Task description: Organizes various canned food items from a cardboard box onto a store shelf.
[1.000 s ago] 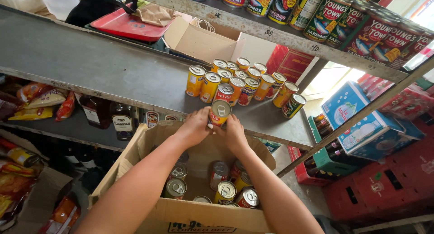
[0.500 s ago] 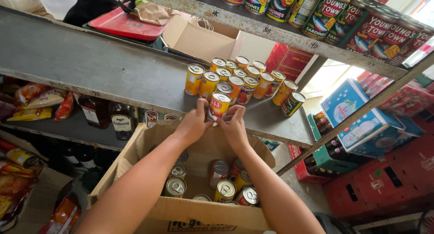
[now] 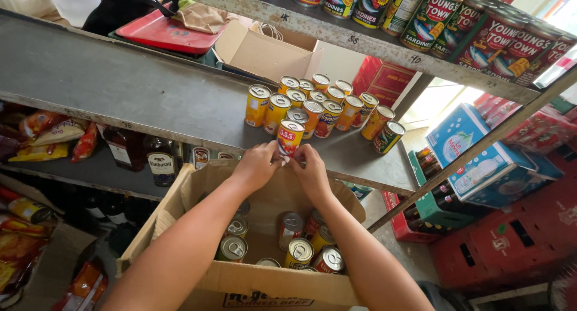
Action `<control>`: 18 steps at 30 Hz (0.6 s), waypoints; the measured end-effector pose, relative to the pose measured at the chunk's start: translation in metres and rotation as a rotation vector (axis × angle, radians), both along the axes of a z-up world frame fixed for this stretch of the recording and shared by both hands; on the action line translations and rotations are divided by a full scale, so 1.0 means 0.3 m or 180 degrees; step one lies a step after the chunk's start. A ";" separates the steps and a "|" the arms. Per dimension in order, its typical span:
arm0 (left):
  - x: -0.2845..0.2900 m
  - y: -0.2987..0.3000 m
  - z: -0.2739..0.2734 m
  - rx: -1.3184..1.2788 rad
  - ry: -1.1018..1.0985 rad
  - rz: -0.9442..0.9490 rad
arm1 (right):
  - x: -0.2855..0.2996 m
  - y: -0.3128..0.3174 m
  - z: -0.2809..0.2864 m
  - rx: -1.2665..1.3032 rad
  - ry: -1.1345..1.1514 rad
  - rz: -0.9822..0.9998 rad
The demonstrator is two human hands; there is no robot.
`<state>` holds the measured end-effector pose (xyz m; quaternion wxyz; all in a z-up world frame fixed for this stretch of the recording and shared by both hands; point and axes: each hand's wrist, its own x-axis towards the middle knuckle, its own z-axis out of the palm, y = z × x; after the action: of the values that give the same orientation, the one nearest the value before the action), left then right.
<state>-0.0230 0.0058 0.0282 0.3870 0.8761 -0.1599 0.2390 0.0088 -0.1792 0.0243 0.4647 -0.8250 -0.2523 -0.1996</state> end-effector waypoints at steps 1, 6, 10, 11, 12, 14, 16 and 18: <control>0.000 -0.001 -0.002 0.0000 0.0001 0.0001 | -0.001 0.000 0.002 0.0000 0.0001 0.0001; 0.007 -0.005 -0.032 0.0213 -0.0066 0.0131 | -0.001 0.002 -0.002 -0.0081 0.0164 0.0021; 0.015 -0.004 -0.041 0.0305 -0.0032 0.0196 | 0.010 0.005 -0.013 -0.0327 0.0079 -0.0082; 0.017 -0.004 -0.043 0.0363 0.0013 0.0208 | 0.009 0.005 -0.013 -0.0375 0.0058 -0.0099; 0.020 -0.005 -0.044 0.0419 0.0058 0.0218 | 0.009 0.004 -0.012 -0.0424 0.0036 -0.0119; -0.011 -0.008 -0.003 0.0456 0.0066 0.0266 | -0.004 0.013 0.001 -0.0337 0.0090 -0.0111; -0.022 -0.013 0.020 0.0492 0.0075 0.0313 | -0.017 0.019 0.015 -0.0252 0.0146 -0.0104; -0.016 -0.018 0.021 0.0236 -0.0355 0.0301 | -0.032 0.022 0.025 -0.0200 0.0017 0.0035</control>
<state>-0.0278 0.0002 0.0344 0.3331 0.8817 -0.1484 0.2993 -0.0009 -0.1725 0.0316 0.4403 -0.8383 -0.2617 -0.1868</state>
